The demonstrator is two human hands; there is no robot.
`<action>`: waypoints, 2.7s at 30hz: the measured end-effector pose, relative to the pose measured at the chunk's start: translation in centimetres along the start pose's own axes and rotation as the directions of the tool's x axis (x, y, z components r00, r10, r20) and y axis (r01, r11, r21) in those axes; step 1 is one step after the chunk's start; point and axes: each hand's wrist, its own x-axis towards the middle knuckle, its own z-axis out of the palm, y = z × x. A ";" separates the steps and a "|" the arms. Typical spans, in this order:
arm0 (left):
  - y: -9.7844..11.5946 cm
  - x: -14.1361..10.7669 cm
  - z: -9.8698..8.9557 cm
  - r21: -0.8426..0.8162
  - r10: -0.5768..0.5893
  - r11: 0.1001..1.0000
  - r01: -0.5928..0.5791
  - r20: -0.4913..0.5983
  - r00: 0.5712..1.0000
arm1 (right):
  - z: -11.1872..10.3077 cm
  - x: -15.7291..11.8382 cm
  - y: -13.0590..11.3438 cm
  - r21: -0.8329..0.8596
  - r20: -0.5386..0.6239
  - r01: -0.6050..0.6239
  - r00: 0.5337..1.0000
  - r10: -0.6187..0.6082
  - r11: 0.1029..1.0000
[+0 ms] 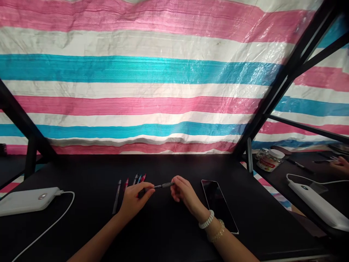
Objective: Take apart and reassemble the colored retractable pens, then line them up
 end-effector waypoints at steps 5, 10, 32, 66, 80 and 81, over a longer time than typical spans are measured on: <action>0.2 0.0 0.0 0.002 -0.068 0.998 0.068 0.009 0.998 | -0.3 0.2 0.2 -0.036 -0.009 -0.014 1.000 0.013 0.999; 0.5 0.2 -0.3 -0.012 -0.134 0.991 0.134 0.008 0.991 | -0.3 0.1 -0.1 -0.022 0.008 -0.023 1.000 0.023 1.000; 1.2 0.9 -0.7 -0.223 -0.322 0.919 0.324 0.049 0.946 | -0.2 -0.1 -0.3 0.006 0.002 -0.046 0.999 0.046 0.999; 1.5 1.4 -0.9 -0.417 -0.470 0.771 0.482 0.139 0.872 | -0.2 -0.4 -0.8 -0.025 0.084 -0.099 0.991 0.101 0.995; 1.3 1.4 -0.8 -0.480 -0.489 0.709 0.517 0.194 0.851 | -0.3 -0.5 -0.8 0.007 0.194 -0.212 0.959 0.207 0.977; 1.2 1.4 -0.7 -0.487 -0.494 0.701 0.522 0.197 0.847 | -0.3 -0.5 -0.8 0.019 0.185 -0.205 0.963 0.198 0.979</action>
